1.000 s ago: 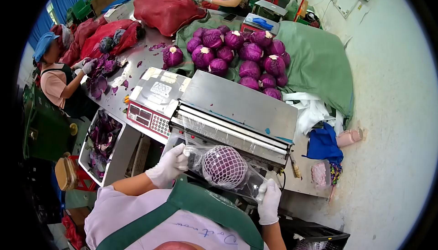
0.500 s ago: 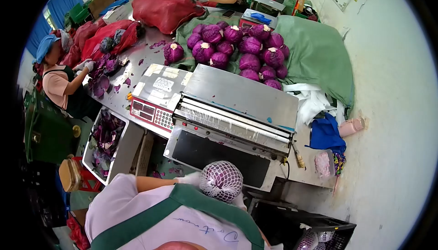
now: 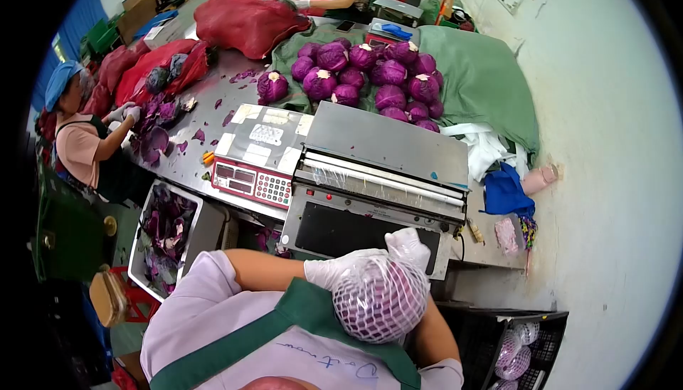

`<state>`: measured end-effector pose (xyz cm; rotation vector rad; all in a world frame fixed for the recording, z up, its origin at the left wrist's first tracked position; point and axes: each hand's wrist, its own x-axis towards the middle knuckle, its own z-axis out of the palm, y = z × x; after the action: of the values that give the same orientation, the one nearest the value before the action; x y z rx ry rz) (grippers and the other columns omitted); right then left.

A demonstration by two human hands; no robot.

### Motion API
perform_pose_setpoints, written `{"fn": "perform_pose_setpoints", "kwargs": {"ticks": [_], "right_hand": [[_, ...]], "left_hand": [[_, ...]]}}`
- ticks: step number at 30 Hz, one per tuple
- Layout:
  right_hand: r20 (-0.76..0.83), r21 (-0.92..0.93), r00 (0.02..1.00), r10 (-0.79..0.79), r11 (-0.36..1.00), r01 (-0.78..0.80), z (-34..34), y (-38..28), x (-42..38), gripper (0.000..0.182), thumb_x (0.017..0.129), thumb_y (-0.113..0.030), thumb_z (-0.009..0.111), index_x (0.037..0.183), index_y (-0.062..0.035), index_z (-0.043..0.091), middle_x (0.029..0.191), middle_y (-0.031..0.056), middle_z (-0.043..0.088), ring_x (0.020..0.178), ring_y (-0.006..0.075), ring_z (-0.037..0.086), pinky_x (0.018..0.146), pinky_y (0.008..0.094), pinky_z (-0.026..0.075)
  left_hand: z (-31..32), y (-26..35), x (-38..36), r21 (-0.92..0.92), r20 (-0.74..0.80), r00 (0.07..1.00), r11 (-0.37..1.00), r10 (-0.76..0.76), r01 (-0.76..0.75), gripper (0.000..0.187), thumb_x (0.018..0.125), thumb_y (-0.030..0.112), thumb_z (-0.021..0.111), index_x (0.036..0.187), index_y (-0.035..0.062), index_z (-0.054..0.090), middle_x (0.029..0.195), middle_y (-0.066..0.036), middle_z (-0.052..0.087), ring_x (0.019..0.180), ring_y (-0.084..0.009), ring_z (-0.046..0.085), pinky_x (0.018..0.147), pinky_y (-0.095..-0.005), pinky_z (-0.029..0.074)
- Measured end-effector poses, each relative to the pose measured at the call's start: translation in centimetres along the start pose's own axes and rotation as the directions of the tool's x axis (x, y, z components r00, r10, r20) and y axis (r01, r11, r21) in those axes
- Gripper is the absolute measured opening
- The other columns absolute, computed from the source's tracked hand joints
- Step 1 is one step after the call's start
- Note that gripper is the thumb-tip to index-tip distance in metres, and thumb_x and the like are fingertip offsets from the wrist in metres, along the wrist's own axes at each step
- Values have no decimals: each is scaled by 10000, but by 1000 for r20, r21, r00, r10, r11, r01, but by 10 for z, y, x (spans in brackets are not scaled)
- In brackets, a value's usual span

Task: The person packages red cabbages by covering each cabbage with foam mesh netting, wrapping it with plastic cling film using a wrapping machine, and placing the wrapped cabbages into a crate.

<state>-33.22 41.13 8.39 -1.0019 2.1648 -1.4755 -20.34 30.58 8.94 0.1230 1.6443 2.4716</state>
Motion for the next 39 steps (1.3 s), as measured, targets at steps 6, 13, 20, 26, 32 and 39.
{"fn": "perform_pose_setpoints", "kwargs": {"ticks": [6, 13, 20, 26, 32, 39], "right_hand": [[673, 446, 684, -281, 892, -73, -15, -59, 3, 298, 872, -292, 658, 768, -21, 589, 867, 79, 597, 848, 167, 564, 767, 327, 460], [630, 774, 703, -330, 188, -605, -37, 0, -78, 219, 950, -156, 544, 1101, -11, 607, 1144, 68, 620, 1047, 145, 572, 969, 299, 424], [199, 854, 883, 425, 368, -369, -144, -40, -198, 574, 1023, -473, 245, 1227, -14, 523, 1189, 65, 594, 1099, 138, 555, 1011, 298, 409], [-267, 707, 897, 352, 704, -66, -230, -14, -292, 366, 1012, -255, 419, 1301, -46, 499, 1262, 64, 562, 1150, 141, 528, 990, 307, 436], [-412, 909, 724, 553, 306, 283, -347, 42, -380, 388, 1022, -229, 325, 1353, -76, 457, 1311, 119, 543, 1174, 223, 554, 978, 373, 502], [-336, 934, 617, 712, 170, 313, -363, 172, -405, 543, 953, -483, 349, 1295, -103, 531, 1287, 123, 568, 1185, 299, 543, 1017, 509, 423]], "left_hand": [[16, 12, -24, 26, 22, 996, 996, -88, 88, 398, 930, 197, 569, 1267, 7, 475, 1222, -114, 541, 1118, -212, 514, 988, -350, 413], [7, -7, 1, 91, -333, 928, 974, -167, 208, 466, 988, 280, 432, 1377, 23, 415, 1285, -109, 532, 1123, -168, 518, 987, -320, 404], [115, 24, 14, 107, 276, 935, 974, -222, 200, 1081, 792, 831, 280, 1510, 63, 30, 1547, -140, 169, 1439, -245, 170, 1171, -411, 151], [243, 16, 118, 47, 484, 787, 909, -384, 415, 1083, 768, 826, 358, 1520, 105, 64, 1547, -137, 197, 1421, -282, 233, 1156, -430, 227], [308, -24, 252, 407, 649, 727, 910, -225, -82, 530, 942, 432, 527, 1356, 106, 466, 1340, -141, 511, 1249, -242, 485, 999, -356, 414], [325, -148, 325, 421, 890, 406, 32, -208, -907, 416, 834, 375, 652, 1165, 126, 621, 1341, -139, 513, 1286, -326, 438, 1043, -460, 375]]}}
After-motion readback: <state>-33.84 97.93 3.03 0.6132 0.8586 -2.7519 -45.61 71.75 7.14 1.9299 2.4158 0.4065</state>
